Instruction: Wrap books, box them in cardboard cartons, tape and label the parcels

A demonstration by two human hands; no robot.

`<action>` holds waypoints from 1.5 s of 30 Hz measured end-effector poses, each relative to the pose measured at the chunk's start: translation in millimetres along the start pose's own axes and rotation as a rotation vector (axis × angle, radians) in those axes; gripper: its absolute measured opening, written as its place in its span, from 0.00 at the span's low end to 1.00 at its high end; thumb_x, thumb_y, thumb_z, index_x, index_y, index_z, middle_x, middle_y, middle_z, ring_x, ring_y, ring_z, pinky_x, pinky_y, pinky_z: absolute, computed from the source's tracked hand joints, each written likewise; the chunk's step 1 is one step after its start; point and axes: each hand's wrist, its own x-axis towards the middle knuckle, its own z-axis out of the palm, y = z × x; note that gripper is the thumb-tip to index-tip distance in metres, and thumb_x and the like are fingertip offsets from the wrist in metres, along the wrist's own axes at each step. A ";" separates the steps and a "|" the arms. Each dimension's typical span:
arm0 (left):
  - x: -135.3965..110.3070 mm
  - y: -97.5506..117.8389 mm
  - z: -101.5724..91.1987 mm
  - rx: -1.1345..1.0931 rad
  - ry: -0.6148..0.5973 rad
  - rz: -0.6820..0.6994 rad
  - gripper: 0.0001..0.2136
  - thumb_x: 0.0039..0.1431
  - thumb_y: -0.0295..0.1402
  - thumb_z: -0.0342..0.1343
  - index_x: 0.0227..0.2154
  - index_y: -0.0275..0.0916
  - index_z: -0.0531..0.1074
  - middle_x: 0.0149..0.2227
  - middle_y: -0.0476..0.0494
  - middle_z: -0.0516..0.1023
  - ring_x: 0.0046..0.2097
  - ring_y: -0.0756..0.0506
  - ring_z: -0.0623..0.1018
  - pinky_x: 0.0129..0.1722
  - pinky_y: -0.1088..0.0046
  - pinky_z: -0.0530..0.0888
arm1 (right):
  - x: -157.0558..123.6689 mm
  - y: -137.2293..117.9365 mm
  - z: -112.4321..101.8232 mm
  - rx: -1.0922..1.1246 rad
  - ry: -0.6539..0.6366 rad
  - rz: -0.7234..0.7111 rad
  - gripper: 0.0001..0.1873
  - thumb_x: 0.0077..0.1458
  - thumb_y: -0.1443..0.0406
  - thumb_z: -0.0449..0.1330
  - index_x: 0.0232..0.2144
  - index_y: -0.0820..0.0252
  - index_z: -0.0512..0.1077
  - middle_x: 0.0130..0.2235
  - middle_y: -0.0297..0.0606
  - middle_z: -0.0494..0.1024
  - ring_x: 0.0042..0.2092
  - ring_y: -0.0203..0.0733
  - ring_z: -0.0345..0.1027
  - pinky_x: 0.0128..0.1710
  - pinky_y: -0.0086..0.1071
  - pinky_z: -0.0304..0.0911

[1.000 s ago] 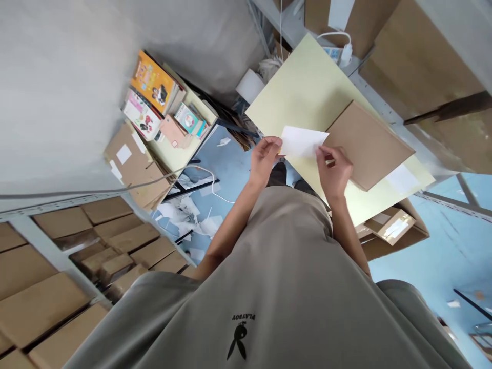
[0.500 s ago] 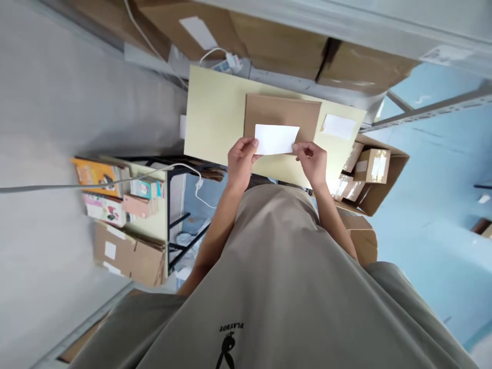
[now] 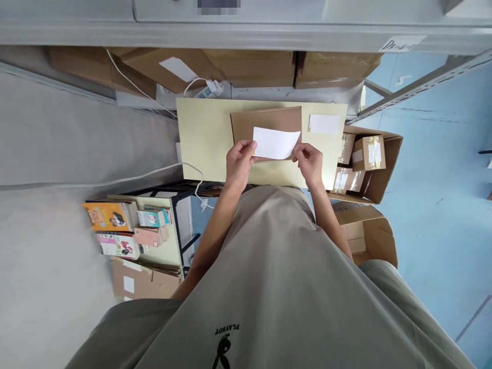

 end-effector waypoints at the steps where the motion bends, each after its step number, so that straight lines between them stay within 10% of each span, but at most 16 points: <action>1: -0.3 -0.1 -4.9 0.005 0.009 -0.003 0.21 0.68 0.60 0.65 0.40 0.48 0.73 0.37 0.48 0.79 0.44 0.47 0.84 0.40 0.73 0.83 | 0.5 -0.7 5.1 0.001 -0.012 0.003 0.23 0.67 0.43 0.69 0.35 0.54 0.77 0.30 0.32 0.77 0.33 0.40 0.72 0.36 0.36 0.72; 14: 2.1 -22.2 -50.3 -0.237 0.109 -0.052 0.22 0.62 0.56 0.75 0.38 0.47 0.74 0.34 0.50 0.76 0.39 0.49 0.80 0.40 0.77 0.80 | -15.0 -2.1 43.9 -0.037 -0.002 -0.040 0.28 0.66 0.36 0.70 0.37 0.53 0.80 0.35 0.35 0.82 0.35 0.41 0.75 0.39 0.37 0.74; 25: 67.8 -87.6 -25.4 0.053 0.148 -0.014 0.12 0.69 0.44 0.72 0.37 0.43 0.79 0.38 0.42 0.86 0.44 0.43 0.86 0.50 0.65 0.83 | 29.8 17.8 39.1 -0.455 0.083 -0.064 0.25 0.74 0.40 0.63 0.40 0.53 0.80 0.40 0.42 0.87 0.44 0.50 0.81 0.51 0.44 0.76; 45: 82.1 -97.8 -13.8 0.404 0.259 -0.004 0.05 0.72 0.35 0.63 0.39 0.42 0.80 0.40 0.42 0.86 0.44 0.41 0.84 0.54 0.64 0.79 | 45.9 32.9 64.1 -0.893 0.083 0.023 0.18 0.85 0.52 0.50 0.47 0.54 0.73 0.55 0.50 0.84 0.55 0.55 0.82 0.59 0.49 0.78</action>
